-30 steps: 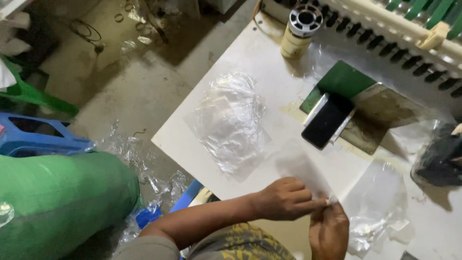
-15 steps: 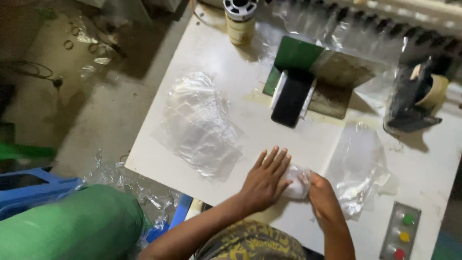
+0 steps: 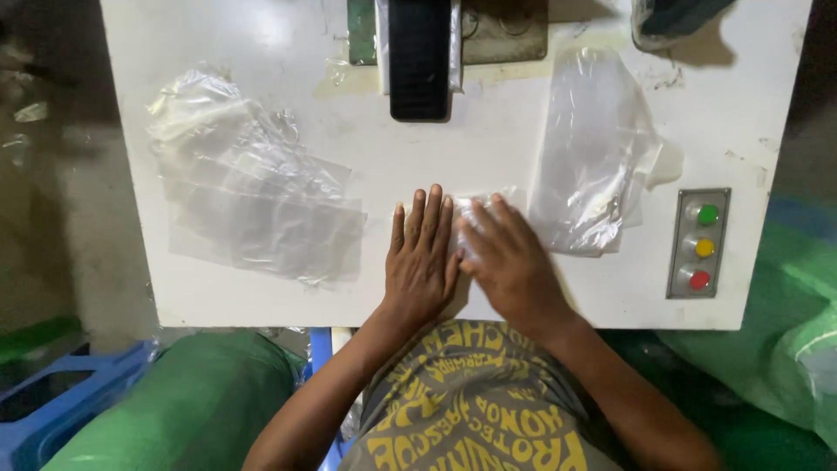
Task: Folding small plastic bags and placing them into a larger collection sack
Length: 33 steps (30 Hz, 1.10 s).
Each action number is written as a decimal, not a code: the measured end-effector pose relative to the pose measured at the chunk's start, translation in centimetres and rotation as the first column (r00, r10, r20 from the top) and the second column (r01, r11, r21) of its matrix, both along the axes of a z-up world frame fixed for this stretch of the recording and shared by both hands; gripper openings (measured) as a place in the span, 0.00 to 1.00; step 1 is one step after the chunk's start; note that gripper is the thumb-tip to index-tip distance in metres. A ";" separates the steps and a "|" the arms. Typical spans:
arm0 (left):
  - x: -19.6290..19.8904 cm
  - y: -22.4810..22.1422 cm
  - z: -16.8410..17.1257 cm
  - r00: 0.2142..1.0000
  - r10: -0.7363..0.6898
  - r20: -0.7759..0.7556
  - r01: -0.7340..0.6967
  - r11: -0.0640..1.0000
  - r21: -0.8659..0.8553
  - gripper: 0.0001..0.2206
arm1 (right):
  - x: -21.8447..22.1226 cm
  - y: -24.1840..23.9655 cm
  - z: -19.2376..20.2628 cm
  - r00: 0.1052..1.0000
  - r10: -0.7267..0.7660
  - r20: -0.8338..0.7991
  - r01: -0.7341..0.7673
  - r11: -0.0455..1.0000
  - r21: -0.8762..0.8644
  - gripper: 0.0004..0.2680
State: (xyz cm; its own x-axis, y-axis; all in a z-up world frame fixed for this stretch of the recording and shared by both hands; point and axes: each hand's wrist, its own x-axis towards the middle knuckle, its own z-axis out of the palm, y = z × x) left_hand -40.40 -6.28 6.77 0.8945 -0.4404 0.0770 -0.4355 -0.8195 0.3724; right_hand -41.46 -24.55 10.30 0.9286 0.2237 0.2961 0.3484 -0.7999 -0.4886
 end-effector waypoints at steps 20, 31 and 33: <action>1.3 0.2 0.5 0.988 0.073 -0.136 -0.038 0.970 0.242 0.40 | -0.2 -0.7 -4.3 0.998 0.063 0.019 -0.054 0.953 -0.299 0.16; 1.9 0.8 -1.0 0.934 -0.335 -0.122 0.312 0.933 -0.178 0.08 | 0.4 -1.6 -3.0 0.896 0.321 -0.306 -0.291 0.947 0.138 0.02; 1.4 1.6 1.1 0.920 -0.383 -0.081 0.358 0.906 -0.225 0.09 | 0.5 -1.8 -0.9 0.842 0.406 -0.355 -0.313 0.904 0.292 0.03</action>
